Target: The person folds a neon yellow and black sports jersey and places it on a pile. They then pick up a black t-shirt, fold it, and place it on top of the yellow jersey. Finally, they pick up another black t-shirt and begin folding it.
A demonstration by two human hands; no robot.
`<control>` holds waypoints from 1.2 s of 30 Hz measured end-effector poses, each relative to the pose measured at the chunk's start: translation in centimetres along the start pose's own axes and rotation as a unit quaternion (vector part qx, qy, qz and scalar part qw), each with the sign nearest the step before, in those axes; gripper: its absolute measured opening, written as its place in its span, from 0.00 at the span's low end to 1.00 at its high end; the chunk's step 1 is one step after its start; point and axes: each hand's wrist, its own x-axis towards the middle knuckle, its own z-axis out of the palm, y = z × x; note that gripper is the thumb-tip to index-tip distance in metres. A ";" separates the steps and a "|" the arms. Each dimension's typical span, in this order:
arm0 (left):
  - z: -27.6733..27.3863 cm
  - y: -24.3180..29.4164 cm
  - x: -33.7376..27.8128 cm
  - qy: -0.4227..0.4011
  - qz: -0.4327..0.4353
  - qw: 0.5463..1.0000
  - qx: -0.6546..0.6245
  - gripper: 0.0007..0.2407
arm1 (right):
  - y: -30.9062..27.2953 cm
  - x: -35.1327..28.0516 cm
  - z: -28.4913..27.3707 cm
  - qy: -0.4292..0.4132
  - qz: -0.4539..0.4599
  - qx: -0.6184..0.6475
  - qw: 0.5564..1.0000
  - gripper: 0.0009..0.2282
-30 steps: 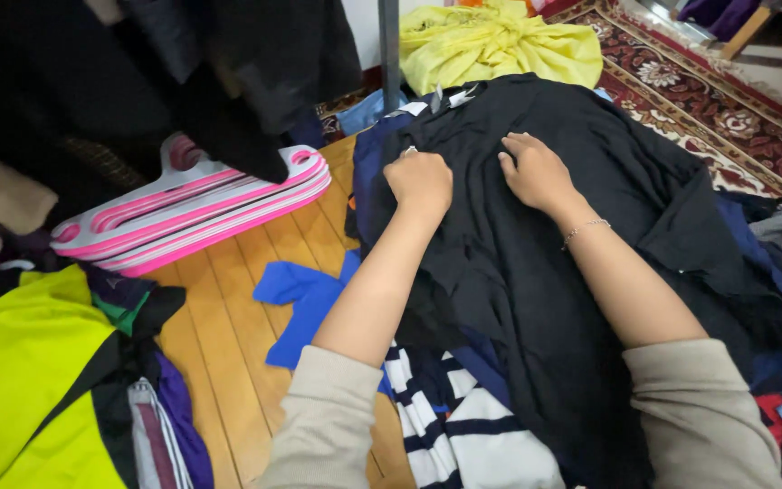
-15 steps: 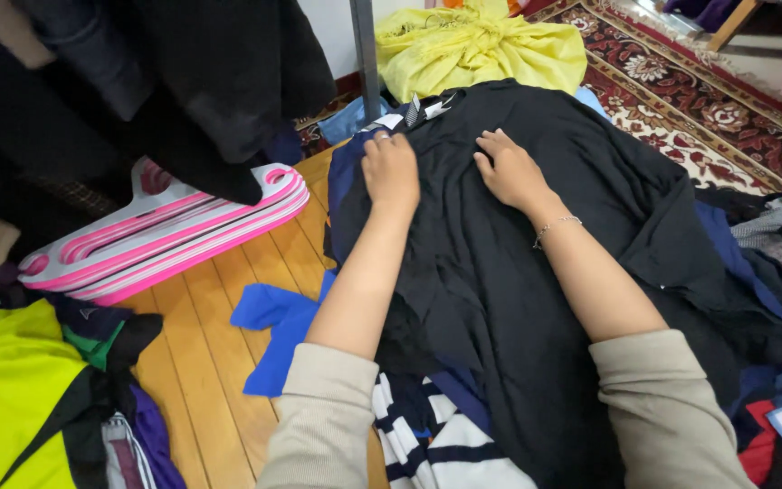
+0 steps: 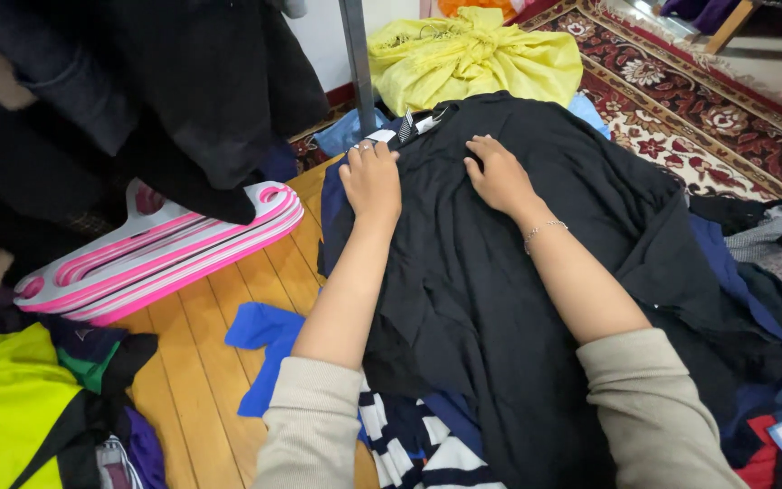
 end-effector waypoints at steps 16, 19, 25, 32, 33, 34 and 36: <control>-0.6 -0.6 -1.0 -0.031 0.003 0.999 -0.032 0.17 | -0.2 -0.3 0.2 -0.028 0.018 0.002 0.999 0.18; 1.4 -0.9 -1.9 -0.052 0.000 0.998 -0.044 0.16 | -0.3 -0.3 0.2 -0.024 0.016 -0.010 1.000 0.17; 0.7 -0.5 -1.6 -0.068 -0.008 0.997 -0.030 0.15 | -0.4 -0.3 0.3 -0.031 0.021 -0.022 0.999 0.17; 0.2 -0.4 -1.6 -0.055 -0.007 0.998 -0.013 0.15 | -0.4 -0.4 0.7 -0.020 0.006 -0.039 0.999 0.16; 1.4 -0.4 -2.0 -0.047 -0.006 0.999 -0.006 0.15 | -0.4 -0.4 0.8 -0.016 0.005 -0.043 0.999 0.16; 0.9 -0.4 -1.8 -0.047 -0.006 0.999 -0.006 0.15 | -0.3 -0.4 0.8 -0.016 0.005 -0.043 0.999 0.16; -0.2 -0.2 -1.3 -0.041 -0.008 0.999 -0.016 0.12 | -0.3 -0.4 0.9 -0.011 0.000 -0.052 0.999 0.16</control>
